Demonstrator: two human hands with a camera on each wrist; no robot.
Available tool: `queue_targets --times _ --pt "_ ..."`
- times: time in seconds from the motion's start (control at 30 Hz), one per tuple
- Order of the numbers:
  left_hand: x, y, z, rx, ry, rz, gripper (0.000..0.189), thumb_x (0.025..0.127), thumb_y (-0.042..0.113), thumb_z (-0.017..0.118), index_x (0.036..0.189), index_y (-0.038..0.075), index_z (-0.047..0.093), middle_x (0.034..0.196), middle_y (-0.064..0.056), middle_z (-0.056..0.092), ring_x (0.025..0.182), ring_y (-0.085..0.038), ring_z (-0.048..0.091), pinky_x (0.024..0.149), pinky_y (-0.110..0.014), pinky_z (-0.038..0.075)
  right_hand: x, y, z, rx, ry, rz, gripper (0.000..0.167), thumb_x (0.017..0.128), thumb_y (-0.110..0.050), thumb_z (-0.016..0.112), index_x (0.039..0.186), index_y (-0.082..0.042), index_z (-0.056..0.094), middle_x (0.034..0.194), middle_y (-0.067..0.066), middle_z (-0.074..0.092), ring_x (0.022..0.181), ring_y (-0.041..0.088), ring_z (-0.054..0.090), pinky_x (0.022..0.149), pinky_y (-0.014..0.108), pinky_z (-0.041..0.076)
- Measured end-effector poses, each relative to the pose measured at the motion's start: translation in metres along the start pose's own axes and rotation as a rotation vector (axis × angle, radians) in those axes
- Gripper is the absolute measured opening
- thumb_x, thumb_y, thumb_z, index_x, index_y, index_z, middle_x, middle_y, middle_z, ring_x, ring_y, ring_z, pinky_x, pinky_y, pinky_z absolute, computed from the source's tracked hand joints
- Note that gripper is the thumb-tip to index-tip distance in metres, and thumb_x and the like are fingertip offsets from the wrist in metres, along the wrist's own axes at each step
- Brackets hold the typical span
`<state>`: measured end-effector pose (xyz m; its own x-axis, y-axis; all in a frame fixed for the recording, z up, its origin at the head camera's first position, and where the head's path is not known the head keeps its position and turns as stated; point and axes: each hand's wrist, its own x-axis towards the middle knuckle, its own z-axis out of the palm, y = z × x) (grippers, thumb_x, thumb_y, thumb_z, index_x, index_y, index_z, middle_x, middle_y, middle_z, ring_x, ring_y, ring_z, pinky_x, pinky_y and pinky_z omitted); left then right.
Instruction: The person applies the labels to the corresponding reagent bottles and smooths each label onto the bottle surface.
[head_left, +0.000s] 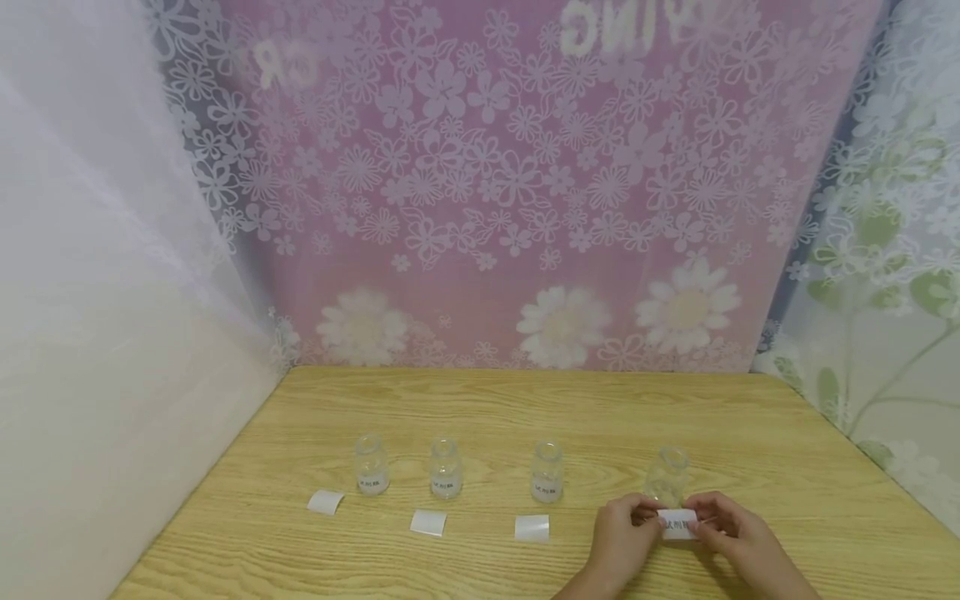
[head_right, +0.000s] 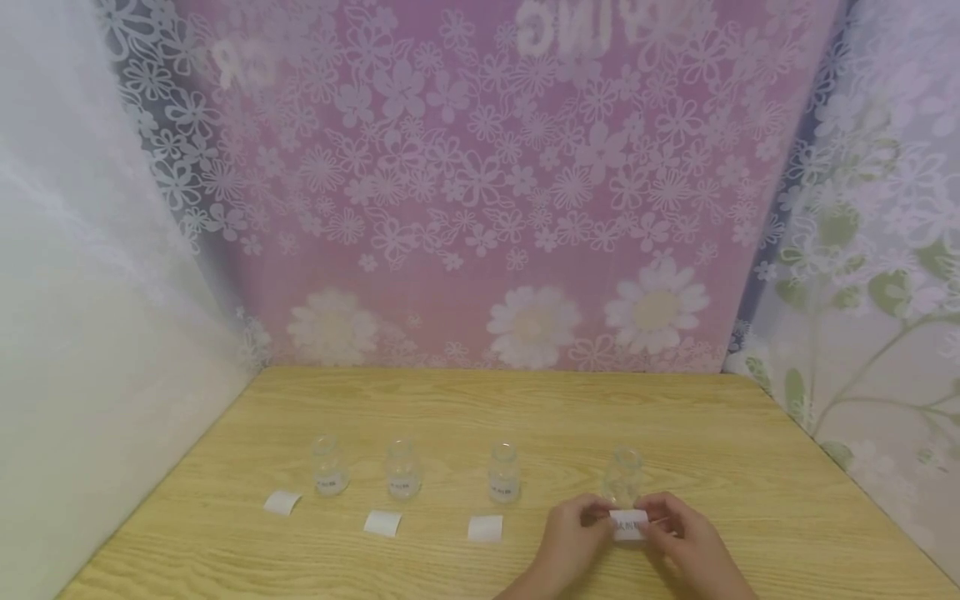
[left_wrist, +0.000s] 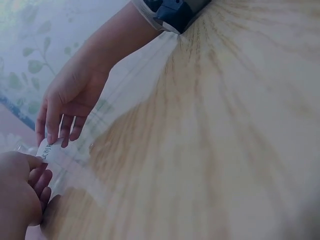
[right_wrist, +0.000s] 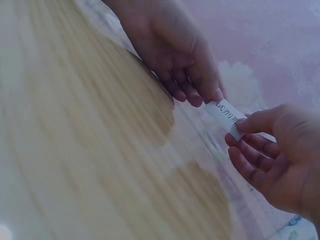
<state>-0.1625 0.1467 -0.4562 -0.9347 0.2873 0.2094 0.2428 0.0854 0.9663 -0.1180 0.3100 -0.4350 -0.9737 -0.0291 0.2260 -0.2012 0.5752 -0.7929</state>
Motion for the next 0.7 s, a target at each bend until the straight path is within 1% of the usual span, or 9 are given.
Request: queue_targets --times 0.13,0.2,0.3,0.57,0.7 --pt "0.0006 0.0028 0.0006 -0.113 0.039 -0.081 0.011 0.078 0.0 0.068 0.078 0.01 0.069 0.067 0.01 0.059 0.062 0.0 0.053 0.056 -0.015 0.045 -0.0009 -0.0037 0.0022 0.036 0.021 0.051 0.026 0.091 -0.006 0.057 0.11 0.011 0.052 0.09 0.004 0.058 0.071 0.01 0.057 0.057 0.028 0.052" --pt "0.0008 0.0042 0.0008 -0.142 0.054 -0.112 0.009 0.079 0.001 0.068 0.076 0.01 0.068 0.065 0.009 0.06 0.061 0.0 0.055 0.054 -0.015 0.045 -0.0012 -0.005 0.0029 0.04 0.036 0.07 0.026 0.09 -0.006 0.057 0.11 0.01 0.052 0.09 0.004 0.057 0.071 0.01 0.057 0.057 0.028 0.051" --pt "0.0005 0.0063 0.0009 -0.177 0.063 -0.14 0.007 0.08 0.003 0.068 0.075 0.008 0.068 0.065 0.007 0.062 0.06 -0.002 0.057 0.054 -0.016 0.047 -0.0019 -0.0064 0.0035 0.037 0.055 0.079 0.026 0.09 -0.004 0.057 0.111 0.011 0.053 0.089 0.004 0.057 0.071 0.01 0.056 0.057 0.028 0.051" --pt "0.001 0.0072 0.0025 -0.225 0.057 -0.17 0.006 0.08 0.001 0.067 0.076 0.005 0.067 0.065 0.001 0.065 0.059 -0.006 0.059 0.054 -0.017 0.048 -0.0017 -0.0079 0.0039 0.043 0.097 0.118 0.026 0.091 -0.007 0.057 0.112 0.009 0.054 0.09 0.003 0.059 0.072 0.01 0.055 0.057 0.028 0.05" --pt "0.002 0.005 0.0023 -0.283 0.037 -0.172 0.006 0.081 -0.001 0.066 0.077 0.004 0.067 0.066 -0.002 0.065 0.059 -0.009 0.06 0.054 -0.018 0.048 -0.0014 -0.0073 0.0035 0.058 0.097 0.109 0.026 0.092 -0.006 0.056 0.112 0.009 0.054 0.091 0.002 0.059 0.073 0.011 0.055 0.057 0.028 0.051"
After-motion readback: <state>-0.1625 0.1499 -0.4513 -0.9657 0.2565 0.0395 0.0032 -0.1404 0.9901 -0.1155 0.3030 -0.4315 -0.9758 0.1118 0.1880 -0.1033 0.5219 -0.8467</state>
